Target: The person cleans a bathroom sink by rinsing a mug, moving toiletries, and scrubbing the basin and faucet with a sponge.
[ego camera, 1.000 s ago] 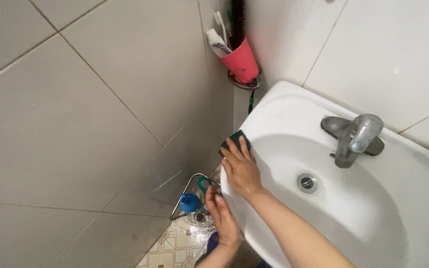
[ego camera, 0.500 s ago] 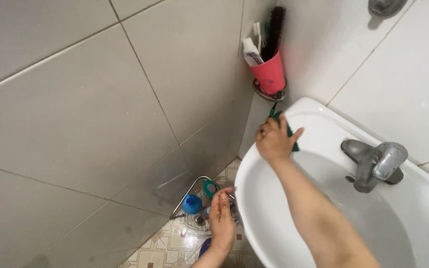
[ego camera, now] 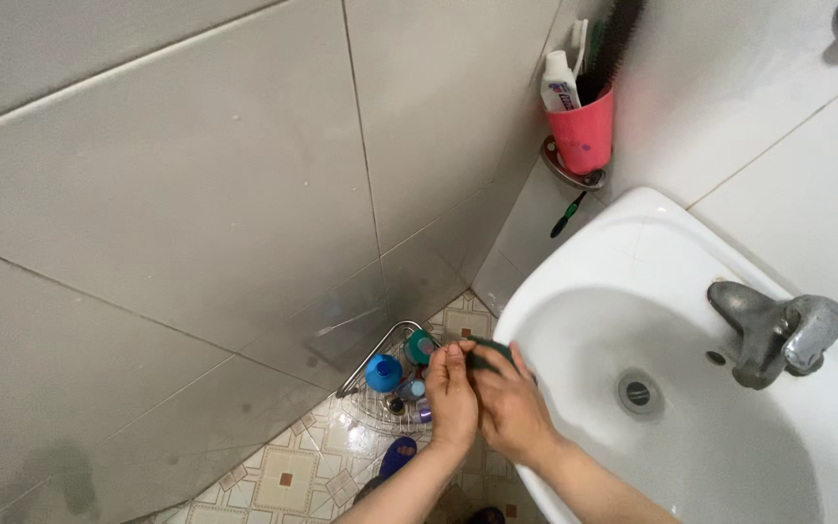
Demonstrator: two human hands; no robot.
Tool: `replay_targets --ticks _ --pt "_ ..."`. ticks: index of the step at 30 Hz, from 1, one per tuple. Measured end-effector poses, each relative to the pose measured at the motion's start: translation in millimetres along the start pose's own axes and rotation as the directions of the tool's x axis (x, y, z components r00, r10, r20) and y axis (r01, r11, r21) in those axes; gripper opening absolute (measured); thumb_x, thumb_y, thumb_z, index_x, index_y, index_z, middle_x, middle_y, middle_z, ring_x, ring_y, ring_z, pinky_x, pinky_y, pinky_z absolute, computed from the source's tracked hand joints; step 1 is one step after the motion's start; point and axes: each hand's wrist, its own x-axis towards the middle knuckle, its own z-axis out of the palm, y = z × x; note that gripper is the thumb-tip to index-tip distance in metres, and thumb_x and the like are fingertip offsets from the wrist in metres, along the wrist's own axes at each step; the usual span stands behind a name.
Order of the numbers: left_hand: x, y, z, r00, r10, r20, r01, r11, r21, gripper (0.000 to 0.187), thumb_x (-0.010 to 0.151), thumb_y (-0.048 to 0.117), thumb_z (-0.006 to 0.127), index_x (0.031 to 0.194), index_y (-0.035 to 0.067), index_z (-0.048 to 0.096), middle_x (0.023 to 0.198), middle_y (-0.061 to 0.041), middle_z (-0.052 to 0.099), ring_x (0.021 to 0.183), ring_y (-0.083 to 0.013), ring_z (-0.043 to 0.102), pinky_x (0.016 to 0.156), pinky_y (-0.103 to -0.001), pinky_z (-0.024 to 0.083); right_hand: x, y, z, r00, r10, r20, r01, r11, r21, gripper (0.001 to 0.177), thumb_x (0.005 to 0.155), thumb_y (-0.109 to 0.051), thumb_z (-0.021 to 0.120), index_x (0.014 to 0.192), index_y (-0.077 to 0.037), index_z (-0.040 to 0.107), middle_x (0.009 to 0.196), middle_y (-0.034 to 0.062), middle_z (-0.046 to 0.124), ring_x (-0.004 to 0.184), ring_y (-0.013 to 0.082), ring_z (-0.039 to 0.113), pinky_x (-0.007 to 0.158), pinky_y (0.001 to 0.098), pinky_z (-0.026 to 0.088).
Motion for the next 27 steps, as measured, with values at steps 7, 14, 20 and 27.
replay_targets --ticks 7,14,20,27 --pt "-29.4 10.1 19.6 0.987 -0.091 0.134 0.09 0.996 0.013 0.041 0.116 0.031 0.041 0.137 0.008 0.069 0.138 -0.011 0.063 0.134 -0.0241 0.063 0.117 -0.038 0.051 -108.0 13.1 17.1 0.964 0.203 0.171 -0.263 0.812 0.521 0.064 0.11 -0.036 0.049 0.17 -0.017 0.04 0.185 0.0033 0.025 0.172 0.0268 0.007 0.137 0.052 0.009" --pt "-50.5 -3.1 43.7 0.966 0.118 0.231 -0.208 0.884 0.418 0.061 0.114 0.028 0.036 0.172 0.014 0.027 0.175 -0.019 0.02 0.163 -0.037 0.028 0.13 -0.051 0.035 -3.3 59.1 29.8 0.853 0.521 -0.035 -0.468 0.793 0.39 0.077 0.112 -0.049 0.031 0.176 -0.026 -0.004 0.187 0.0008 -0.011 0.171 0.028 -0.011 0.135 0.0538 0.0" --pt "-68.7 1.2 30.8 0.824 0.347 0.448 -0.567 0.513 0.645 0.071 0.117 0.04 0.031 0.177 0.006 0.015 0.185 -0.022 0.009 0.172 -0.0434 0.003 0.135 -0.061 0.003 -35.0 32.7 29.8 0.987 0.117 -0.112 0.009 0.653 0.757 0.08 0.11 -0.064 0.014 0.18 -0.025 0.009 0.19 0.0008 0.011 0.174 0.0301 0.003 0.139 0.0551 0.01" --pt "-21.7 8.4 22.7 0.837 0.314 0.448 -0.547 0.5 0.671 0.068 0.118 0.044 0.03 0.177 0.01 0.028 0.186 -0.022 0.024 0.174 -0.0442 0.011 0.136 -0.065 0.012 9.8 51.4 25.0 0.98 0.153 -0.128 -0.084 0.899 0.429 0.085 0.107 -0.068 0.026 0.176 -0.019 0.02 0.186 0.0055 0.02 0.171 0.0329 0.012 0.136 0.0497 0.019"
